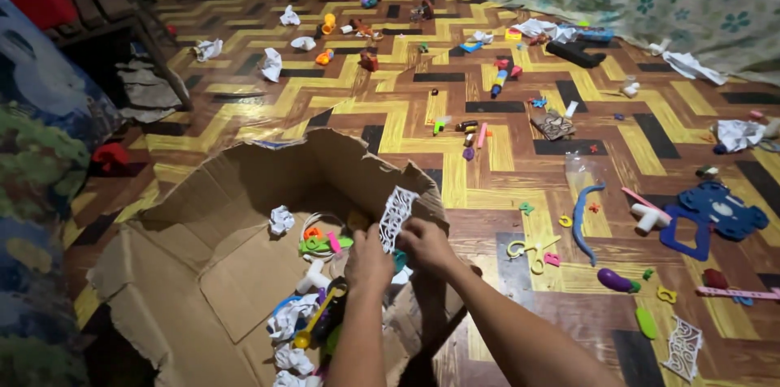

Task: Picking up and organizing various small toys and items from the floor into a cardboard box.

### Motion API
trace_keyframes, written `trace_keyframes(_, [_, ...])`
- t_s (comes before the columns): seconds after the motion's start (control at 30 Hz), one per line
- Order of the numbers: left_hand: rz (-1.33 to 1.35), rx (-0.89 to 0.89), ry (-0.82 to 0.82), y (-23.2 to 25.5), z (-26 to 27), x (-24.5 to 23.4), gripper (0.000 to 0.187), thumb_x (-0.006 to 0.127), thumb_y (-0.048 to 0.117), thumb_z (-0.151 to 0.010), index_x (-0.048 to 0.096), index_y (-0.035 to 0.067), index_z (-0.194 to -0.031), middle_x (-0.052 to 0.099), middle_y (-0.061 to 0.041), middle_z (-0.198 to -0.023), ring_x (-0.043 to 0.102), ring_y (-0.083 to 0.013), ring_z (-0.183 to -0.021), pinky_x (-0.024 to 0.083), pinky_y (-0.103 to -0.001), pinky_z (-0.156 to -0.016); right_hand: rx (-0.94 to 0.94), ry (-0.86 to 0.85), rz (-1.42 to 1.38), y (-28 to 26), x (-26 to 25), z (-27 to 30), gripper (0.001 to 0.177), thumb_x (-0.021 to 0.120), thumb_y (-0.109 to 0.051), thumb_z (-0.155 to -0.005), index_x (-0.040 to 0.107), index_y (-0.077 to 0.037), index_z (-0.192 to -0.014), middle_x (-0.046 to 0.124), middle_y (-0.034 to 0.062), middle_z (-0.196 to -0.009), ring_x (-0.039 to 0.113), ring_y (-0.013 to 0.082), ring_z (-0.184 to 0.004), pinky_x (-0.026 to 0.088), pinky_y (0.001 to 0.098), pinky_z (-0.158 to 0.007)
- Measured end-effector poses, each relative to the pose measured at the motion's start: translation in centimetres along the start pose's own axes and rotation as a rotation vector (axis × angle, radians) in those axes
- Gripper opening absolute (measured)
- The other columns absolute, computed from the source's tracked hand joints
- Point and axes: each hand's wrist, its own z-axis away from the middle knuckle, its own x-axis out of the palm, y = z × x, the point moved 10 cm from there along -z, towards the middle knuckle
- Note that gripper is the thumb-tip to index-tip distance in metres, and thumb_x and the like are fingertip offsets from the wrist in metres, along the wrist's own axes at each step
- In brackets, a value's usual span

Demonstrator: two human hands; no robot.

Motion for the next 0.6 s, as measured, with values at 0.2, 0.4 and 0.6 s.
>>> trace_keyframes(0.2, [-0.156, -0.033, -0.133, -1.2, 0.0, 1.0, 0.047, 0.070, 0.011, -0.088, 0.057, 0.020, -0.132, 0.054, -0.013, -0.136, 0.056, -0.0346, -0.129, 0.051, -0.046, -0.103, 0.123, -0.118, -0.034, 1.9, 1.5, 2.3, 0.021, 0.071, -0.022, -0.093, 0.075, -0.002, -0.096, 0.074, 0.0109, -0.074, 0.066, 0.0139, -0.062, 0.055, 0.0331, -0.060])
trace_keyframes(0.4, [-0.180, -0.074, -0.182, -2.0, -0.4, 1.8, 0.045, 0.072, 0.014, -0.088, 0.058, 0.016, -0.131, 0.057, -0.012, -0.139, 0.057, -0.0332, -0.131, 0.050, -0.044, -0.106, 0.086, -0.152, 0.115, -1.7, 0.8, 2.4, 0.022, 0.074, -0.023, -0.090, 0.076, -0.005, -0.101, 0.075, 0.0109, -0.077, 0.073, 0.0169, -0.065, 0.058, 0.0332, -0.063])
trace_keyframes(0.6, [-0.265, -0.073, -0.200, -3.3, -0.8, 1.9, 0.043, 0.073, 0.015, -0.088, 0.062, 0.014, -0.129, 0.061, -0.013, -0.138, 0.059, -0.0317, -0.131, 0.052, -0.043, -0.105, -0.005, -0.180, 0.184, 0.2, 2.2, 1.7, 0.026, 0.076, -0.026, -0.086, 0.079, -0.007, -0.103, 0.078, 0.0132, -0.085, 0.076, 0.0226, -0.073, 0.059, 0.0362, -0.072])
